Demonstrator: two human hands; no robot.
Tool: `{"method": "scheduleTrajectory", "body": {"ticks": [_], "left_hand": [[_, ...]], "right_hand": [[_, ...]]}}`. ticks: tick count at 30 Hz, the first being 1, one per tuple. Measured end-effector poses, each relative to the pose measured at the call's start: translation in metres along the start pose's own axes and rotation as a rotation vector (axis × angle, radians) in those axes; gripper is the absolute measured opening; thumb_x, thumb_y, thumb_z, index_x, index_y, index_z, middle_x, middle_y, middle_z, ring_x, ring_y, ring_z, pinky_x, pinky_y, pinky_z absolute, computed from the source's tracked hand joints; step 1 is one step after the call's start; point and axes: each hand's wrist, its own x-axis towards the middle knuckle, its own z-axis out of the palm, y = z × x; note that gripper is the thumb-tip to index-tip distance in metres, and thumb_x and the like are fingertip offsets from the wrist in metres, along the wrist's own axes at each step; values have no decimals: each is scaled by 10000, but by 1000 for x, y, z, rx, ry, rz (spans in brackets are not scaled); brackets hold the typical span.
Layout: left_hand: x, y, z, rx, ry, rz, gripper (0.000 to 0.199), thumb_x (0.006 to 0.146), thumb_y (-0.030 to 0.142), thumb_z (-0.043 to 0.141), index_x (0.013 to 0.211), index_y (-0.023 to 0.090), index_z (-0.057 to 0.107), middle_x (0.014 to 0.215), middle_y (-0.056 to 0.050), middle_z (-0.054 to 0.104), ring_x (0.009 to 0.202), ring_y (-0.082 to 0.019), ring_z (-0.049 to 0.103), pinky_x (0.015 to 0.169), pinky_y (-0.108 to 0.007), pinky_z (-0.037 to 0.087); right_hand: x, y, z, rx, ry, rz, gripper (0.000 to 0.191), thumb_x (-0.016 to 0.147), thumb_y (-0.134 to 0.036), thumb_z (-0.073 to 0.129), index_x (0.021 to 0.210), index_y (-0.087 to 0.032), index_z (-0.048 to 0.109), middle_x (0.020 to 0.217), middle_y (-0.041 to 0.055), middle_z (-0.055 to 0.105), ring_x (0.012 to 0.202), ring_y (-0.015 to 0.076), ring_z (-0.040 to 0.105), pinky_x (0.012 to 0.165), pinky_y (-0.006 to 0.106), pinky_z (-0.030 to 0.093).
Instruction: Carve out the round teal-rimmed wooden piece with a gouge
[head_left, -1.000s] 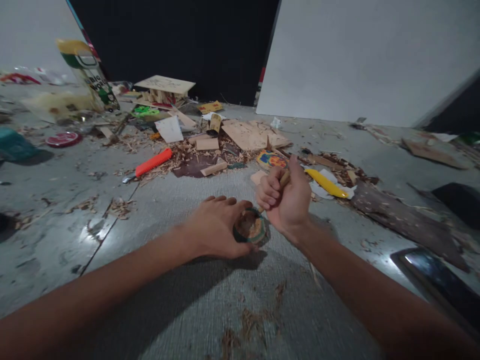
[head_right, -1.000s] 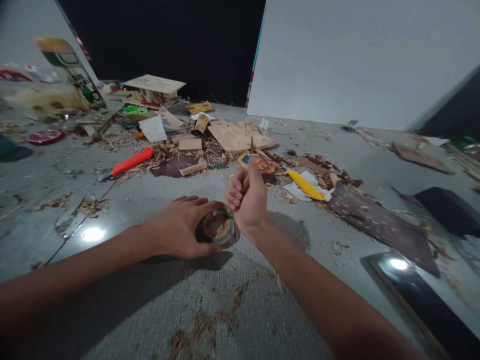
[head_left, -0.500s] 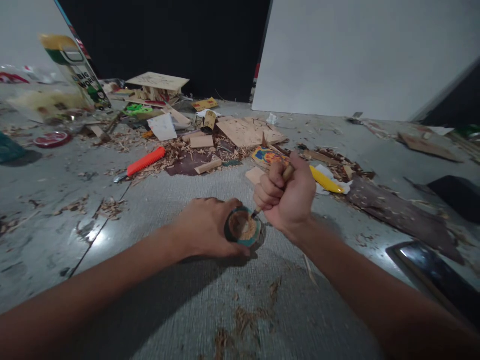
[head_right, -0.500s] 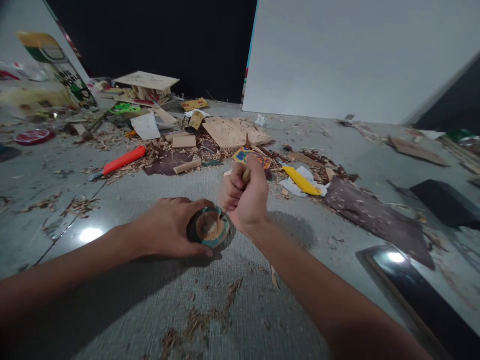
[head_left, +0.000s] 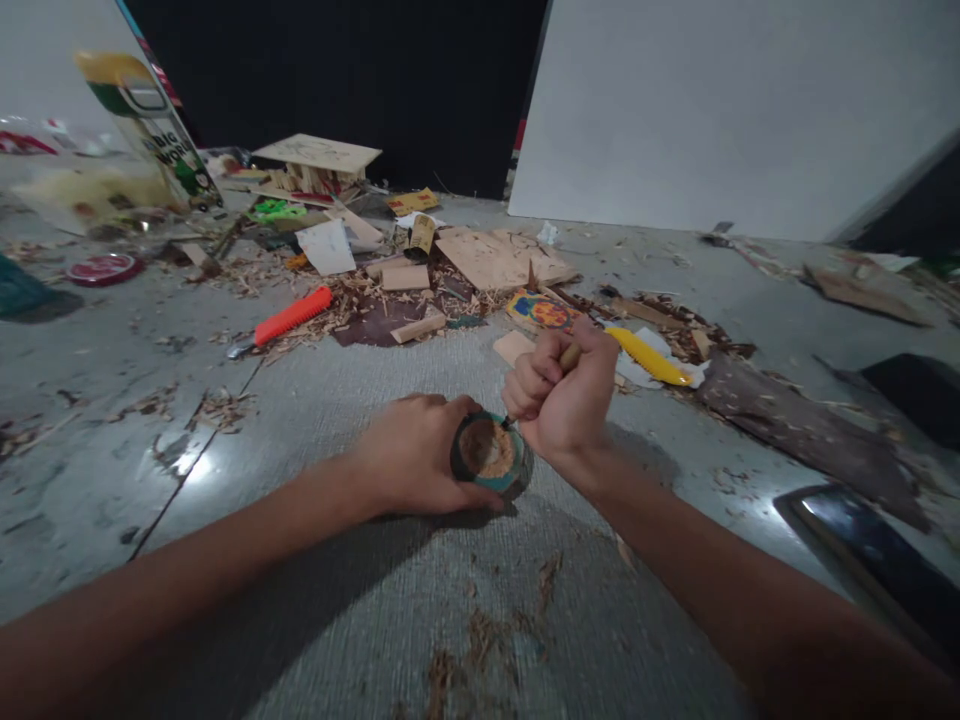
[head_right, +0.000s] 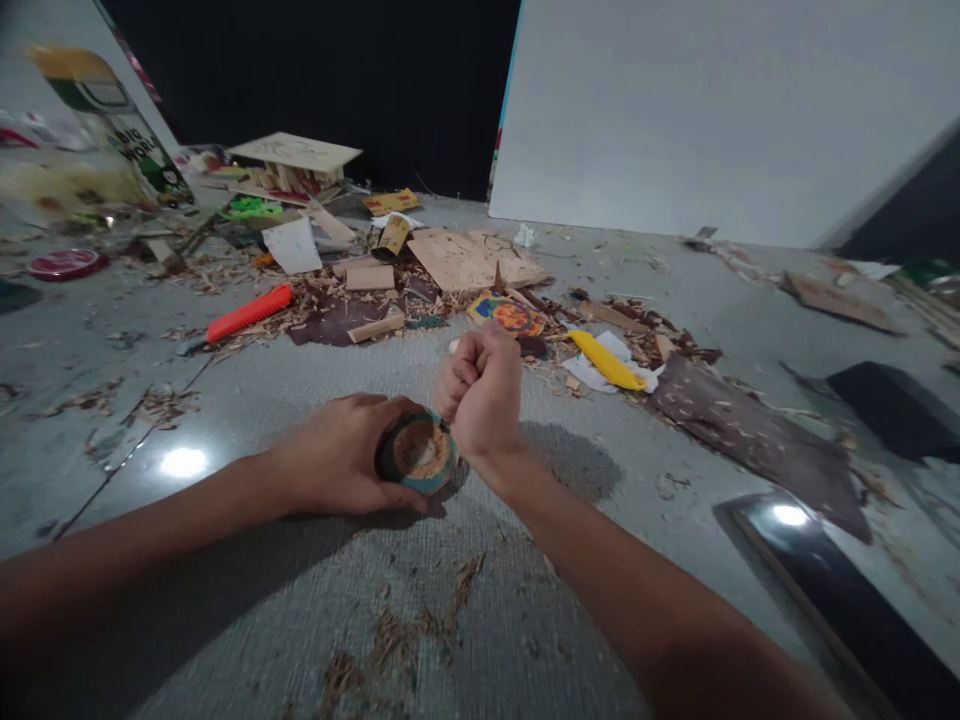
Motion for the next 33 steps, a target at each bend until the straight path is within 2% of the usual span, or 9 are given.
{"method": "scheduleTrajectory", "body": {"ticks": [5,12,16,21,27,33], "left_hand": [[-2,0,3,-5,16,-4,864,621,800,647,1213,174,597,1012,-140,723,938,-356,681,787,-453,522],[-2,2,6,-29,37,6,833,646,799,626,1207,184,590,1010,-137,719,934,-333,678,791,-436,522],[-3,3,5,-6,30,6,844,654,771,647,1236,164,574,1023,-151,711,958,-363,665,814,-480,520],[-4,2,5,-39,42,9,804,655,778,643,1215,204,589,1053,-139,703,994,-359,656,830,-474,515],[-3,1,5,-26,20,7,823,653,767,657,1237,191,586,1062,-144,707,1006,-386,651,856,-524,513],[-1,2,2,-22,8,5,852,637,757,676,1263,187,586,1060,-151,712,999,-390,659,846,-519,518]], "right_hand": [[0,-1,0,82,88,45,582,948,-463,289,415,-231,263,387,-85,116,333,71,47,307,210,105],[-1,0,-2,124,156,28,544,923,-459,289,432,-234,224,381,-86,111,343,76,29,307,214,101],[8,1,-10,185,246,86,521,917,-470,337,476,-232,192,384,-90,123,337,75,44,303,220,88],[15,5,-20,237,324,163,498,903,-480,355,514,-232,168,383,-98,129,335,76,55,303,219,99],[16,8,-28,231,356,227,476,919,-421,309,515,-234,139,353,-90,140,332,83,57,303,226,114],[16,-5,-22,210,315,216,509,927,-440,322,507,-223,135,362,-80,132,335,84,63,312,231,122]]}}
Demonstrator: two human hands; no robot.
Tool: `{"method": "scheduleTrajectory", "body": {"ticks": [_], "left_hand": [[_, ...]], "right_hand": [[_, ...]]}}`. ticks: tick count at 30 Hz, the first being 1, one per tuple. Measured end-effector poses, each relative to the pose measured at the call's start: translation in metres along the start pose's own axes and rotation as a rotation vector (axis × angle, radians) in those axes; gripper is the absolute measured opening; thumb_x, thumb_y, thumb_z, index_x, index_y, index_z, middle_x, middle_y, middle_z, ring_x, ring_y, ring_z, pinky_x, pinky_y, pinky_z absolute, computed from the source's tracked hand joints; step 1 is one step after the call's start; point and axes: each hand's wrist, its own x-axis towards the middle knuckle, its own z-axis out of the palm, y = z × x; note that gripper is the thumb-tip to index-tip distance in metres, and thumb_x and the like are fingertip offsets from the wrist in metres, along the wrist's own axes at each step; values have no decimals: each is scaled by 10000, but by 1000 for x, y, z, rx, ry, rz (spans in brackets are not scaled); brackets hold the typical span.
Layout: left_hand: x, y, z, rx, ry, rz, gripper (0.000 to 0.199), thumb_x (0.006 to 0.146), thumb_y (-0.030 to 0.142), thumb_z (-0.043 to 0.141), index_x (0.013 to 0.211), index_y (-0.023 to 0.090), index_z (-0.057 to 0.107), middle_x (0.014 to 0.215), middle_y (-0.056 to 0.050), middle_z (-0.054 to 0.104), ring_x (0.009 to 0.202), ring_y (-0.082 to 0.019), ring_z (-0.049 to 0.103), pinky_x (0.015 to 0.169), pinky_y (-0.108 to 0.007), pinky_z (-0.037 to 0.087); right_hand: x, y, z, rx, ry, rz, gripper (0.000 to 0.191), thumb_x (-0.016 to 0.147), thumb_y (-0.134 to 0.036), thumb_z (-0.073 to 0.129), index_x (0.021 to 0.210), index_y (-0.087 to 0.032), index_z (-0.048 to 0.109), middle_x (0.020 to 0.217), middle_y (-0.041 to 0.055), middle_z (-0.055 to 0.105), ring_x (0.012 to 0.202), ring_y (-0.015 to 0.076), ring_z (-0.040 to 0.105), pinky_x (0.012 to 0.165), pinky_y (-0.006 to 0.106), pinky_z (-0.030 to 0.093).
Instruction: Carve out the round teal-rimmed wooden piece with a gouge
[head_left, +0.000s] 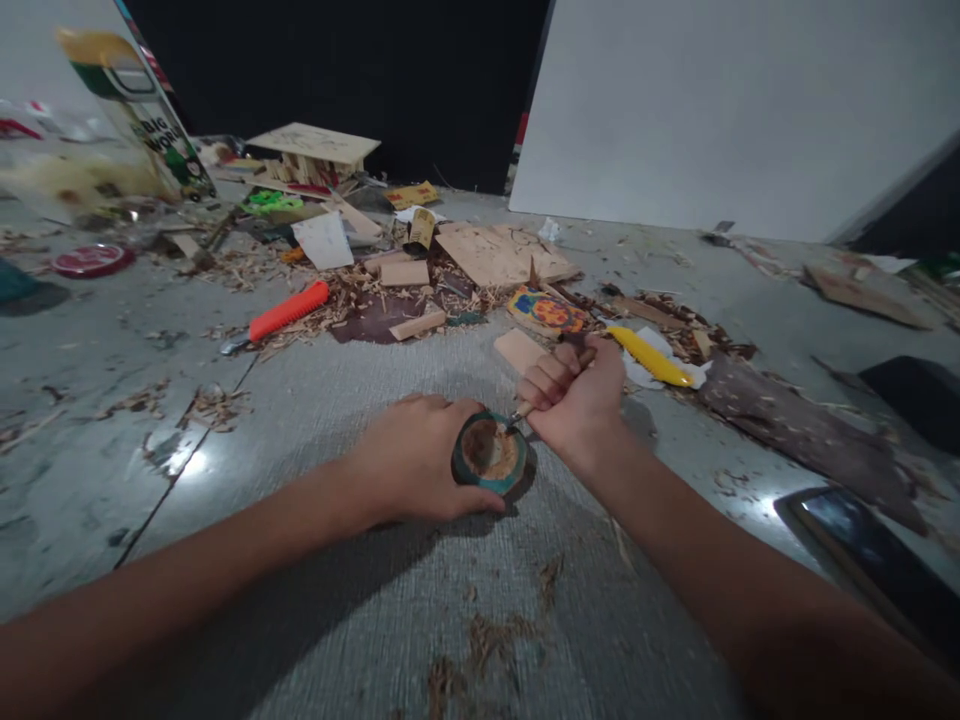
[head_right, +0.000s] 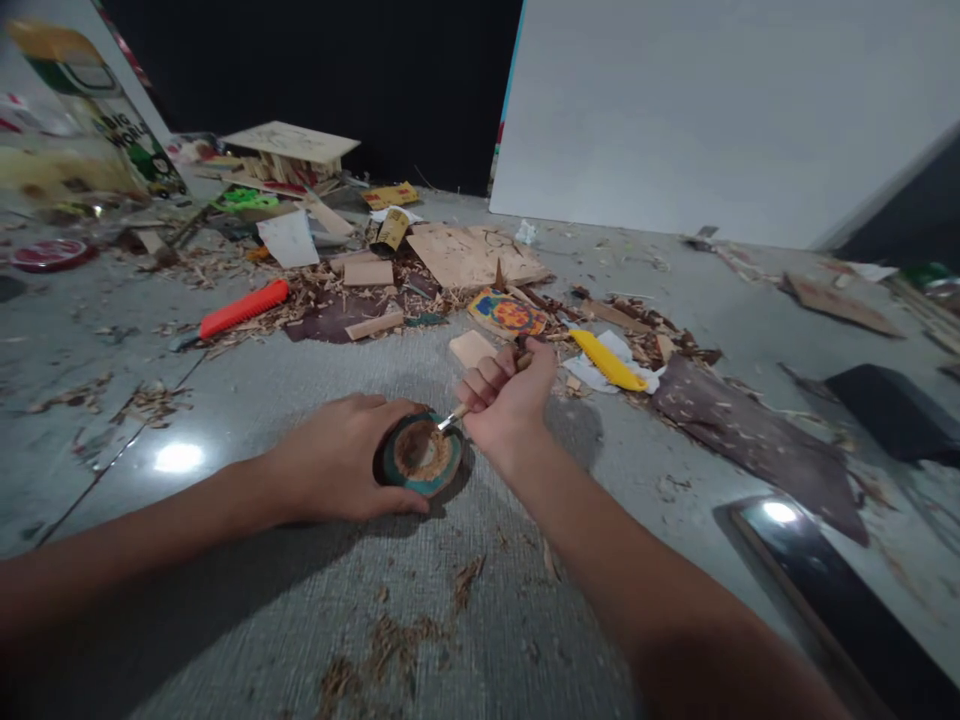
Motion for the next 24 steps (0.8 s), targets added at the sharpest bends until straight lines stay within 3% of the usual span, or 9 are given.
{"method": "scheduleTrajectory", "body": {"ticks": [6,10,13,24], "left_hand": [[-1,0,2,15,13,7,867,641,769,655,1272,179,580,1016,-138,722,943,-375,674,822,-505,522],[-1,-1,3,14,18,13,845,651,764,654,1252,174,588,1008,-133,722,940,-368,673,833,-501,520],[-1,0,2,20,10,15,840,653,754,664,1248,164,593,1011,-141,719,936,-375,671,835,-511,521],[0,0,3,32,6,56,844,698,742,645,1284,139,567,1091,-157,701,999,-385,655,884,-532,509]], "right_hand": [[-12,-1,10,-181,-319,-124,587,898,-562,383,455,-227,194,396,-86,97,312,69,76,309,224,117],[-16,4,11,-216,-389,-120,622,917,-586,367,429,-227,227,402,-89,101,318,67,86,315,217,151],[-16,6,12,-196,-377,-107,631,937,-587,315,424,-232,222,395,-88,105,329,66,64,310,211,136],[4,8,-2,61,-115,3,493,901,-455,358,497,-237,179,388,-96,121,341,68,37,300,216,81]]}}
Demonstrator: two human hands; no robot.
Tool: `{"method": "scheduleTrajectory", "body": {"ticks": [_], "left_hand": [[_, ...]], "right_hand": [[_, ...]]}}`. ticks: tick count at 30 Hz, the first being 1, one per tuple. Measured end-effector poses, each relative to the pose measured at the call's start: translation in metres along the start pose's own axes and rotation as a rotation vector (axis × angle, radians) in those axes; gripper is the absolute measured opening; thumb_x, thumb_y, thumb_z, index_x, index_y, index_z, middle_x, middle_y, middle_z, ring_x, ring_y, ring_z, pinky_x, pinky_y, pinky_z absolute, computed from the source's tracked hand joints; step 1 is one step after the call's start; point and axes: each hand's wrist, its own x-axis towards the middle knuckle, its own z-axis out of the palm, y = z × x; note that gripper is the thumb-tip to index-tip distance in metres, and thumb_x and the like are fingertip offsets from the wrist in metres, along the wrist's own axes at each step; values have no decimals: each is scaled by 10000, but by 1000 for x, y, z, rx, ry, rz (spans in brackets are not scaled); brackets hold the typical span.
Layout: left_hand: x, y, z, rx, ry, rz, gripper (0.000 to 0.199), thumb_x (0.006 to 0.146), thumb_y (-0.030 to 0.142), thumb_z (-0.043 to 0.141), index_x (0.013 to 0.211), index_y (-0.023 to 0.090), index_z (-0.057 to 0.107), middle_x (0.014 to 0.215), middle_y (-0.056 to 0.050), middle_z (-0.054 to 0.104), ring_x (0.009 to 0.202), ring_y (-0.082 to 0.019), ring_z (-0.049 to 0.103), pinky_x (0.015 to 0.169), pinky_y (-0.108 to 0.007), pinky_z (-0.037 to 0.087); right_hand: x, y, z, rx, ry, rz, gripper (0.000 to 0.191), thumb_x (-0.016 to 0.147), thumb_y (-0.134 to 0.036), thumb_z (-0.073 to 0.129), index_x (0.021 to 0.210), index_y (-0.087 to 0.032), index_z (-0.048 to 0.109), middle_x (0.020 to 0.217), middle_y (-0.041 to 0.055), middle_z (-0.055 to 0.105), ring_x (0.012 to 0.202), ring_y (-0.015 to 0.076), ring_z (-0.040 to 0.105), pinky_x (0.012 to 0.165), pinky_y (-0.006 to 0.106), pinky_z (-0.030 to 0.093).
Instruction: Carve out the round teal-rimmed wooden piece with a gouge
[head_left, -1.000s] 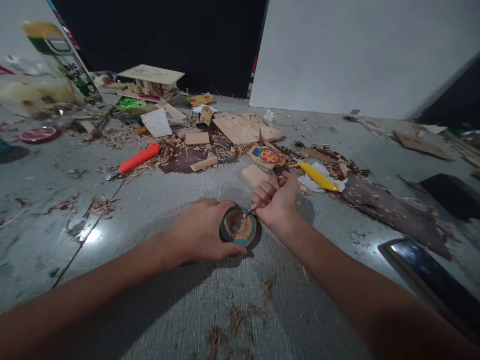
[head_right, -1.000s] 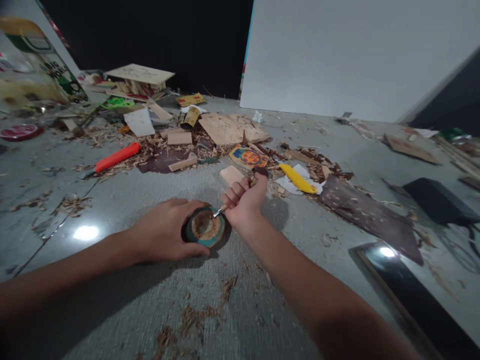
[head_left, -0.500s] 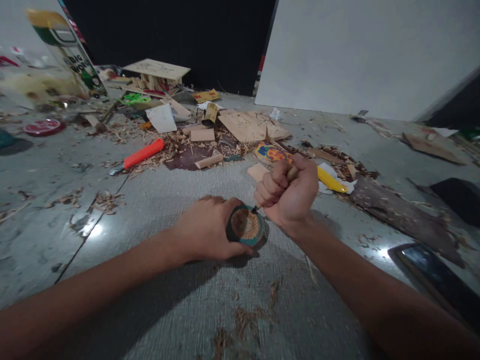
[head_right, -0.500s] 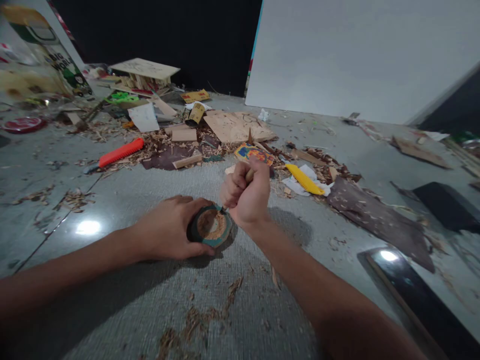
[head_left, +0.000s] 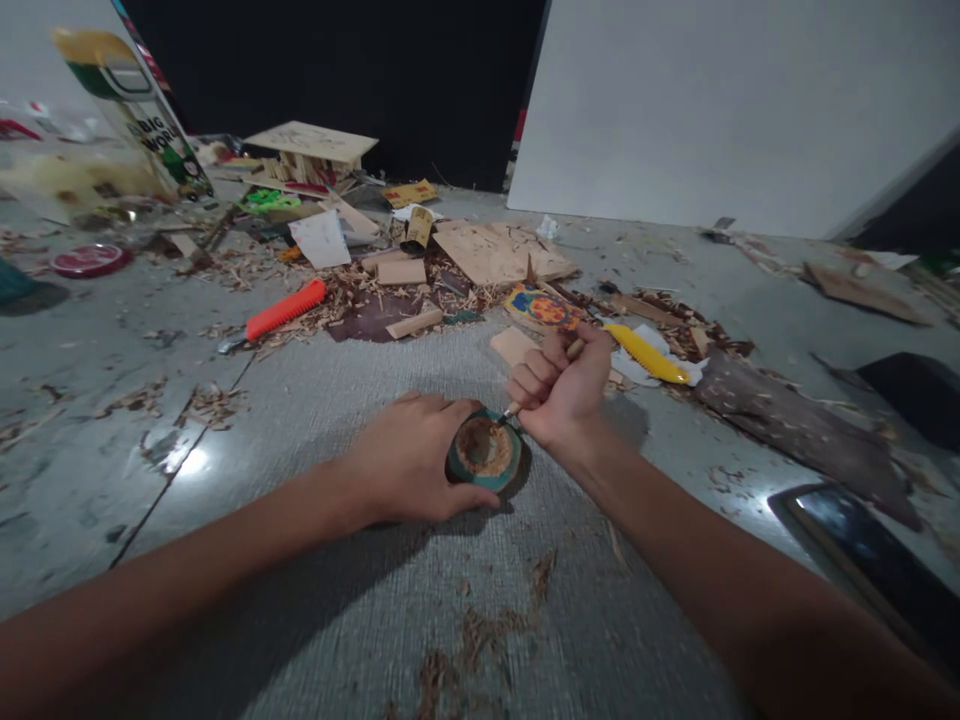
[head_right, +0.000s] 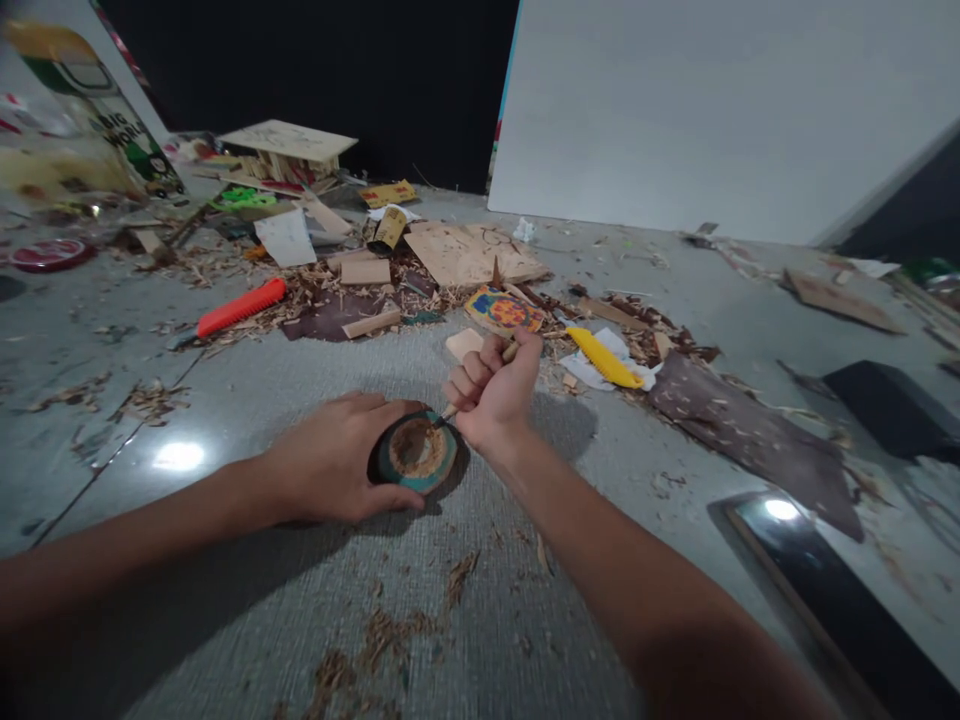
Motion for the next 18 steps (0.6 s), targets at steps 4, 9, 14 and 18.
{"method": "scheduleTrajectory", "body": {"ticks": [4,9,14,18], "left_hand": [[1,-1,-1,-3,-2,22,789,692,729,661,1230,157,588,1068,-135,708,975,-384,659,862,-534,514],[1,-1,-2,2,-14,18,791,689,738,656,1238,173,582,1059,-129,710,964,-381,663,846,-532,518],[1,-3,-1,-27,-14,41,786,702,725,657,1267,185,569,1086,-118,705,1002,-370,657,885,-527,503],[2,-5,-2,-27,-11,39,778,710,701,666,1293,196,561,1114,-123,700,1034,-367,650,891,-521,501]], "right_hand": [[1,2,-4,27,42,19,470,910,-438,327,510,-240,178,395,-101,118,345,73,38,299,221,95],[1,2,-3,50,100,53,452,900,-432,333,528,-239,162,401,-104,102,347,75,44,304,224,95],[1,5,-2,66,163,84,424,888,-395,333,551,-241,127,391,-103,92,341,76,49,302,223,98],[3,1,0,66,149,105,405,883,-364,329,562,-245,113,387,-98,99,340,79,61,307,224,107]]}}
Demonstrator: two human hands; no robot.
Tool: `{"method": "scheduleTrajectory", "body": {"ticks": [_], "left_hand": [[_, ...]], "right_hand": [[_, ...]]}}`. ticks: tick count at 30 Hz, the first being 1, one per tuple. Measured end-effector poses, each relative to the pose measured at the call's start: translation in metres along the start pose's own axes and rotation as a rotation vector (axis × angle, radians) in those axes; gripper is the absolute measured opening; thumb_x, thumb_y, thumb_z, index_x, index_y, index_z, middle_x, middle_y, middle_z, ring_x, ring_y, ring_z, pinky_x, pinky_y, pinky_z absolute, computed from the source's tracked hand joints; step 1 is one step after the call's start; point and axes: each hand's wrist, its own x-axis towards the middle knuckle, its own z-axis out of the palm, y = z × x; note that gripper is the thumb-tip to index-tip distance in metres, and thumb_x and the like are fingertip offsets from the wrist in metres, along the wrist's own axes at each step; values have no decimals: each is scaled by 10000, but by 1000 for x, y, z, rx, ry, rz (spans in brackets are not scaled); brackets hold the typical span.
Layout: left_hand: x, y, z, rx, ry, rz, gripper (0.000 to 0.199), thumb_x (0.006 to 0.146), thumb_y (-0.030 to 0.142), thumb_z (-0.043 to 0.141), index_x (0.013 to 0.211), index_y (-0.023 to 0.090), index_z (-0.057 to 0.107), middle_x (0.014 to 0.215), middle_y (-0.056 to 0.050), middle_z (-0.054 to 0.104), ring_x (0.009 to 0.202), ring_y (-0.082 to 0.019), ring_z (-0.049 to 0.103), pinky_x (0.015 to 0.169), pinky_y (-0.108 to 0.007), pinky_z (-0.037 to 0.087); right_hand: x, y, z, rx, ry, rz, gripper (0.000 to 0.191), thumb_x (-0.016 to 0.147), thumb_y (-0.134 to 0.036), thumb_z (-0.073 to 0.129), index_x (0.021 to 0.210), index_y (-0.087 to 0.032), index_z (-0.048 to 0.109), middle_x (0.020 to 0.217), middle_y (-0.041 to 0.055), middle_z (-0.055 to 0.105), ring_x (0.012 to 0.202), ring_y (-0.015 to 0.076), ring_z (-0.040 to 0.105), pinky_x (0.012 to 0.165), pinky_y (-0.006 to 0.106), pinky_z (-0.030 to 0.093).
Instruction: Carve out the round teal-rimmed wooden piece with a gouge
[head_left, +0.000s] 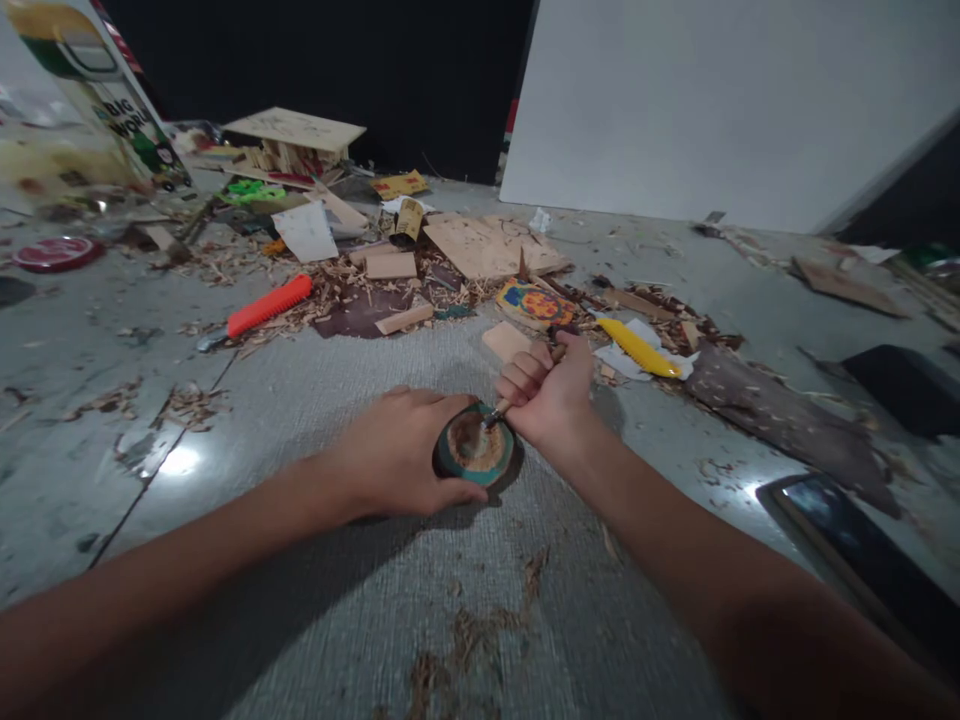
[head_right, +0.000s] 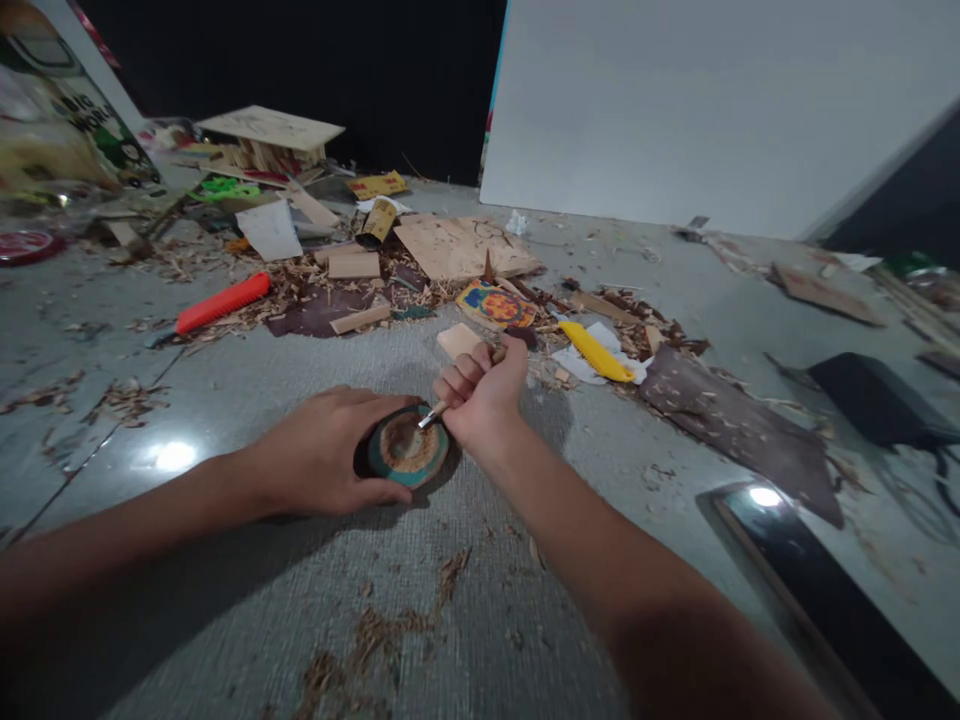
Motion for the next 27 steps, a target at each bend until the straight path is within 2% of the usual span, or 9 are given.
{"method": "scheduleTrajectory", "body": {"ticks": [3,8,12,18,22,27], "left_hand": [[1,0,-2,6,-14,24,803,711,678,677,1335,193,539,1134,-124,701,1044,-362,652,904,-519,497],[1,0,-3,48,-22,43,851,710,680,666,1363,153,521,1116,-139,715,1007,-364,668,907,-525,500],[1,0,-3,51,-21,48,833,711,686,656,1345,160,532,1064,-130,722,962,-365,676,879,-531,506],[-1,0,-3,35,-13,60,755,708,645,672,1268,148,578,1054,-143,715,955,-361,677,856,-516,506],[0,0,-3,21,6,77,700,710,609,680,1238,161,578,1047,-127,716,956,-352,674,853,-508,506],[0,0,-4,14,-36,102,637,711,572,687,1192,167,585,1045,-118,711,959,-340,673,889,-510,497]], "right_hand": [[-2,-7,5,-5,-48,-1,409,885,-366,333,558,-245,119,389,-95,104,348,79,52,314,229,93],[-11,-12,11,-129,-255,-10,460,882,-435,339,510,-244,148,377,-92,106,357,78,15,326,239,50],[-17,-7,10,-185,-281,11,487,891,-443,330,471,-245,182,369,-89,108,344,77,20,319,238,49],[-28,-2,12,-338,-480,-152,527,889,-482,389,443,-237,254,391,-90,140,328,65,89,311,212,145],[-29,1,11,-331,-480,-170,507,879,-454,356,428,-240,266,388,-88,127,329,72,71,303,217,141],[-26,5,9,-334,-470,-202,535,884,-489,397,433,-234,266,384,-92,141,319,66,95,306,204,166]]}}
